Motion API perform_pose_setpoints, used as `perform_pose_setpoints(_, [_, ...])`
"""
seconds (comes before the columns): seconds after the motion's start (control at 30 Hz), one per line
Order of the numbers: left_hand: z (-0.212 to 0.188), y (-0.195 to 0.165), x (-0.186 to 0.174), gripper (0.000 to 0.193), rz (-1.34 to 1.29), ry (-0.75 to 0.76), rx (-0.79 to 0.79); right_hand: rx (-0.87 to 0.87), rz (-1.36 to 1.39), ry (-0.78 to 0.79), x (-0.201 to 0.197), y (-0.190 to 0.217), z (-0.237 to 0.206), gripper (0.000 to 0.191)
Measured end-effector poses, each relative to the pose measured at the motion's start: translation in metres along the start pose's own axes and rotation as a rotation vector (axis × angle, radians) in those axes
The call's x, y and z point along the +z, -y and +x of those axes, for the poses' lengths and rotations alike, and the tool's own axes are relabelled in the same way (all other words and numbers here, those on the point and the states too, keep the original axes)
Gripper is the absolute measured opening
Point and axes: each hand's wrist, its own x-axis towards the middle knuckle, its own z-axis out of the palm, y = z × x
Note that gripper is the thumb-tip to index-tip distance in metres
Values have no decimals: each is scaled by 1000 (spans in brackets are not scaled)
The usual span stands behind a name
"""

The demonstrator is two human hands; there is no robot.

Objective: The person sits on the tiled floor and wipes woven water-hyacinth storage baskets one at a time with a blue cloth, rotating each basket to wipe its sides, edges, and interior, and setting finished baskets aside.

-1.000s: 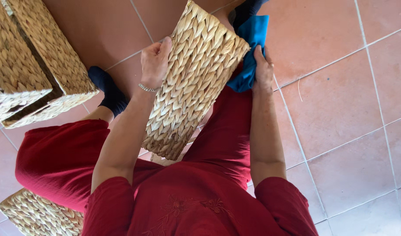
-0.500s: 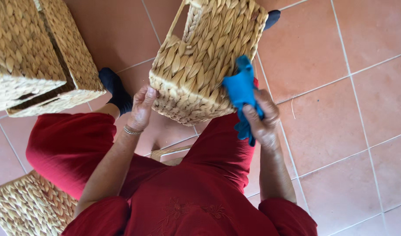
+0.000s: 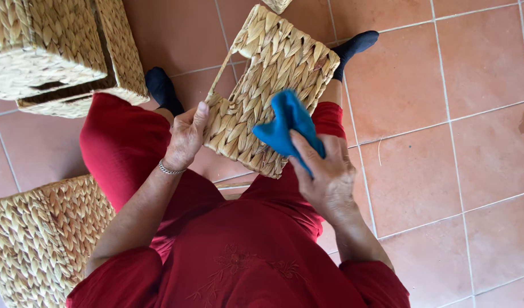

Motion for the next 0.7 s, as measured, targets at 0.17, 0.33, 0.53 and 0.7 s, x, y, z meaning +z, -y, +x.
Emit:
perform_pose_setpoints(0.17, [1, 17, 9, 52, -38, 56, 12, -376, -109, -70, 40, 18, 12, 56])
perform_pose_setpoints(0.33, [-7, 16, 18, 51, -65, 54, 188, -387, -217, -67, 71, -36, 38, 44])
perform_pose_setpoints(0.53, [-12, 6, 22, 53, -24, 62, 99, 16, -269, -230, 82, -127, 120, 37])
perform_pose_setpoints(0.7, [-12, 4, 25, 54, -105, 17, 113, 8, -351, -170, 71, -95, 114, 48])
